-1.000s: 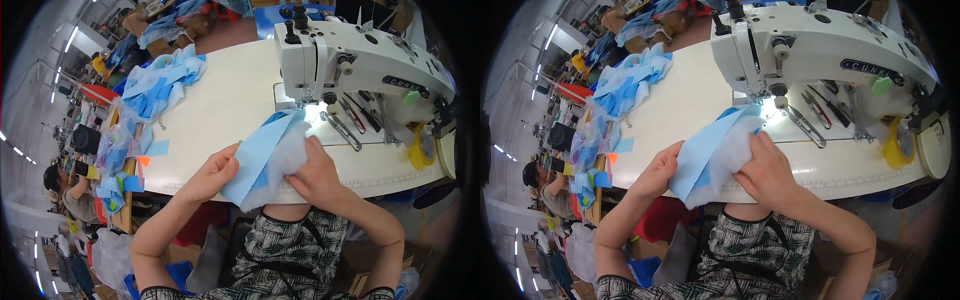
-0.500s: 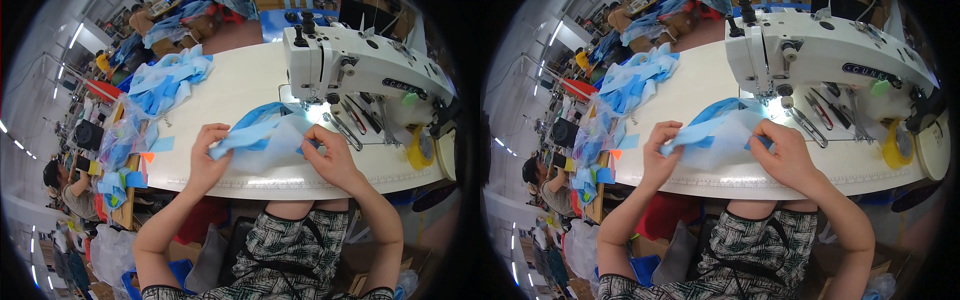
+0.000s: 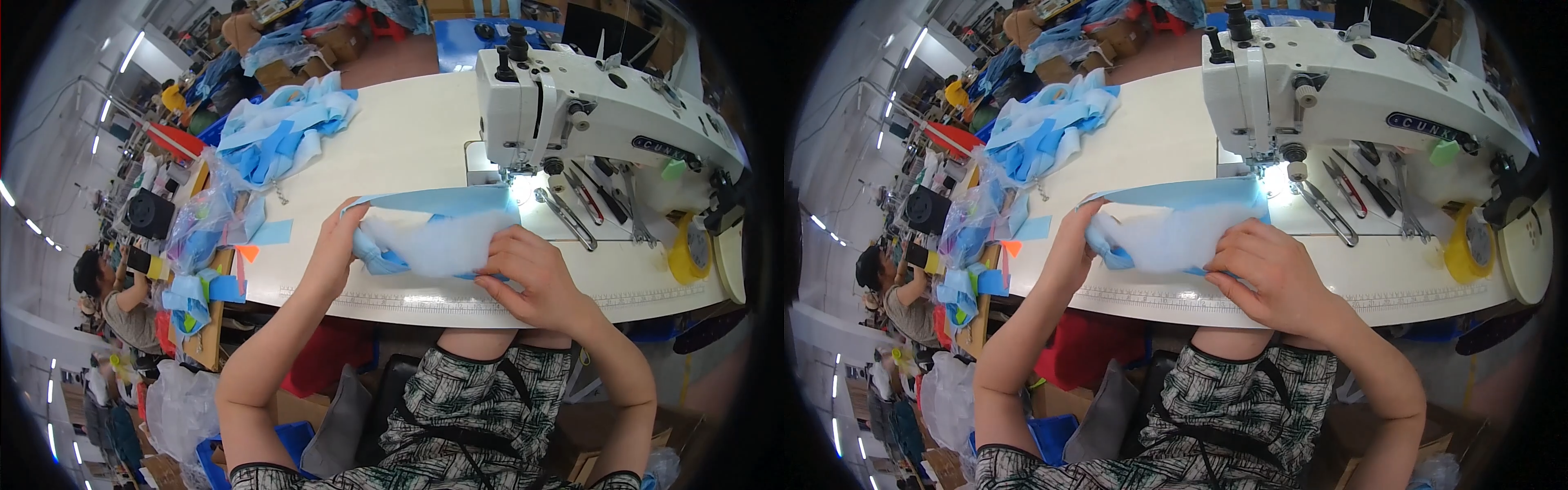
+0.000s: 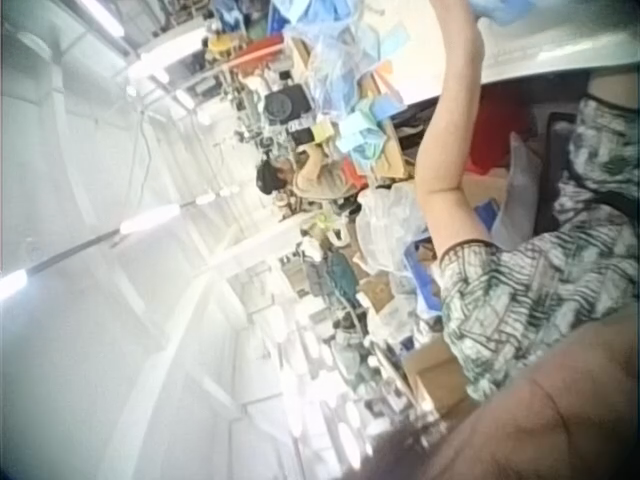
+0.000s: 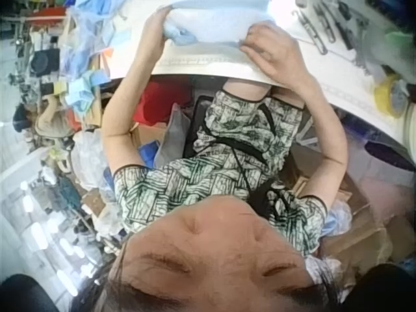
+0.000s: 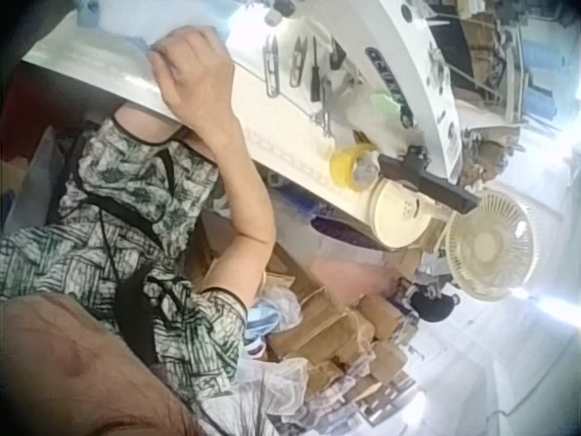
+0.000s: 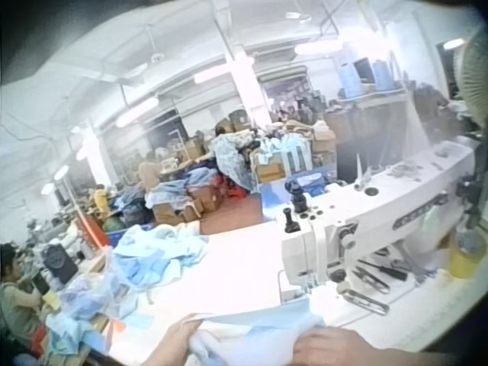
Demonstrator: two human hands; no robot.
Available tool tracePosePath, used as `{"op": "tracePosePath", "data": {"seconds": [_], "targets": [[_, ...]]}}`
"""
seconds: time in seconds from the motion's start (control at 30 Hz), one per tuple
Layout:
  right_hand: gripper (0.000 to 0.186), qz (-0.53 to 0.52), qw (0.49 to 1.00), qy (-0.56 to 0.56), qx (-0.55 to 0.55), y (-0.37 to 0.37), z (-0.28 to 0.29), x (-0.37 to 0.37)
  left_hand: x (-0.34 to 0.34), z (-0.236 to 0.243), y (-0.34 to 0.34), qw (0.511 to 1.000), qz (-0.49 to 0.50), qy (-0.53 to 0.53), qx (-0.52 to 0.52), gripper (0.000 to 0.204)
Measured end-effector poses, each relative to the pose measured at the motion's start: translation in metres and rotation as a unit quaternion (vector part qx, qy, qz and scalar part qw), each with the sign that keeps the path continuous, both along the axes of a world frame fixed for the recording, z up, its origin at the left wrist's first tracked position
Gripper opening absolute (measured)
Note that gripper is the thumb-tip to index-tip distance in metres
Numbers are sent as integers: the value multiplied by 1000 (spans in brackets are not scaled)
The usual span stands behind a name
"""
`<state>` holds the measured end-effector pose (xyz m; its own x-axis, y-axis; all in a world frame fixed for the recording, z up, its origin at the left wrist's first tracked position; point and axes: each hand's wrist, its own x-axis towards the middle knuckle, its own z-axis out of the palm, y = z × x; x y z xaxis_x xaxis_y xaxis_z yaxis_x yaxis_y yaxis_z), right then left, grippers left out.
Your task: Sewing and assembling a blue fabric strip using an industrial sewing machine.
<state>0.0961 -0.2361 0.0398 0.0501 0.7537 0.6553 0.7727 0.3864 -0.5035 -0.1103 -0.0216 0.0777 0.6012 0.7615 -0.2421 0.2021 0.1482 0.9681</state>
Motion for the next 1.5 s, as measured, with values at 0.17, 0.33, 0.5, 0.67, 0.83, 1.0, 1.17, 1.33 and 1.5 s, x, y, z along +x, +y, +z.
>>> {"op": "tracePosePath", "data": {"seconds": [0.17,0.33,0.5,0.67,0.83,1.0,1.17,1.33,1.5], "targets": [[17,-103,994,26,28,-13,11,-6,-11,3,10,996,-70,-40,22,45],[25,-105,964,206,-131,-8,-4,-5,-18,14,-3,981,-184,-62,-1,44],[34,-246,958,-87,115,-7,-13,-3,-11,25,-24,979,-197,-48,1,45],[39,-183,966,-129,131,-19,-17,-28,-14,26,-18,974,-214,-66,12,51],[43,-187,979,-56,-61,-26,-28,-39,-17,28,-16,914,-398,-81,3,92],[44,-39,994,-34,-99,-37,-31,-41,3,16,-27,871,-487,-26,-62,85],[51,32,985,54,-163,-54,-32,-31,56,-1,-44,916,-372,-79,-131,52],[40,84,962,137,-219,-63,-30,-30,96,-32,-65,909,-249,-240,-234,33],[19,94,975,-150,-133,-60,-21,-17,112,-72,-58,947,-182,-227,-137,35]]}}
